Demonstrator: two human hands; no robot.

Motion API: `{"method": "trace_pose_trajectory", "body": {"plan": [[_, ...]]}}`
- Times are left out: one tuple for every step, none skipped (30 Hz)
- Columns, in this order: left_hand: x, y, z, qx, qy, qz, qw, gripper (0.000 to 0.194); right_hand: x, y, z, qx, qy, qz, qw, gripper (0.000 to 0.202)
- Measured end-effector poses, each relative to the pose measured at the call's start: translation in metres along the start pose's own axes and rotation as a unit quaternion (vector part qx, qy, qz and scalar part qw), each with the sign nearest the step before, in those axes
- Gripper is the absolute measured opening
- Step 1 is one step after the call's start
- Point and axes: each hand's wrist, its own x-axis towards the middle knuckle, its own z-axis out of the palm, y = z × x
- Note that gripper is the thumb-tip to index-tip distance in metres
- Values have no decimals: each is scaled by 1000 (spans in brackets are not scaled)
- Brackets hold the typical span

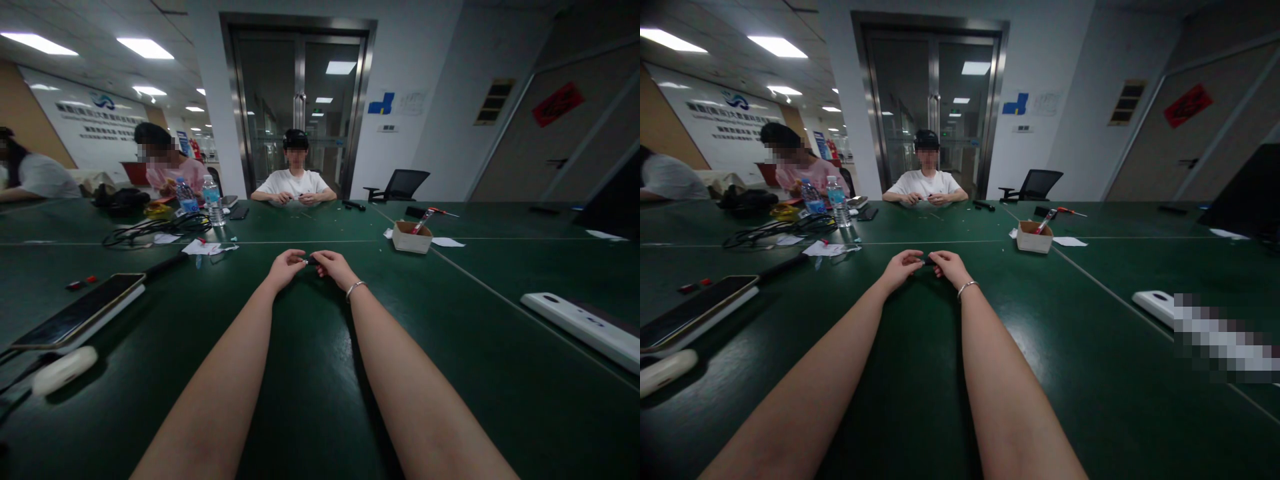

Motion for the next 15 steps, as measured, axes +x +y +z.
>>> {"method": "trace_pose_trajectory", "body": {"plan": [[0, 0, 0, -7, 0, 5, 1000, 40, 0, 0, 0, -1, 0, 1, 1000, 20], [0, 0, 0, -13, 0, 10, 1000, 40, 0, 0, 0, -1, 1, 2, 1000, 20], [1, -1, 0, -19, -1, 15, 1000, 40, 0, 0, 0, -2, 1, 1, 1000, 19], [2, -1, -1, -24, -1, 21, 999, 39, 0, 0, 0, -1, 1, 0, 1000, 19], [2, -2, -1, -29, -1, 25, 999, 38, 0, 0, 0, 0, 1, -2, 1000, 18], [3, -3, -1, -33, -2, 28, 999, 37, 0, 0, 0, 0, 1, -3, 1000, 18], [3, -3, -1, -38, -4, 29, 999, 36, 0, 0, 0, 1, 2, -4, 1000, 17], [4, -4, -1, -43, -6, 28, 999, 36, 0, 0, 0, 1, 2, -4, 1000, 16], [4, -4, -1, -48, -6, 26, 999, 37, 0, 0, 0, 1, 2, -3, 1000, 16], [4, -4, -1, -52, -5, 22, 998, 38, 0, 0, 0, 1, 2, -1, 1000, 16], [5, -4, -1, -56, -4, 20, 998, 39, 0, 0, 0, 1, 2, 2, 1000, 16], [5, -4, -1, -59, -2, 20, 998, 39, 0, 0, 0, 0, 4, 6, 1000, 16], [5, -4, -1, -62, -2, 21, 998, 40, 0, 0, 1, 0, 5, 9, 1000, 16], [5, -4, -1, -64, -2, 23, 998, 41, 0, 0, 1, -1, 6, 11, 1000, 16], [5, -3, -1, -65, -3, 25, 998, 41, 0, 0, 1, 0, 6, 12, 1000, 16]]}}
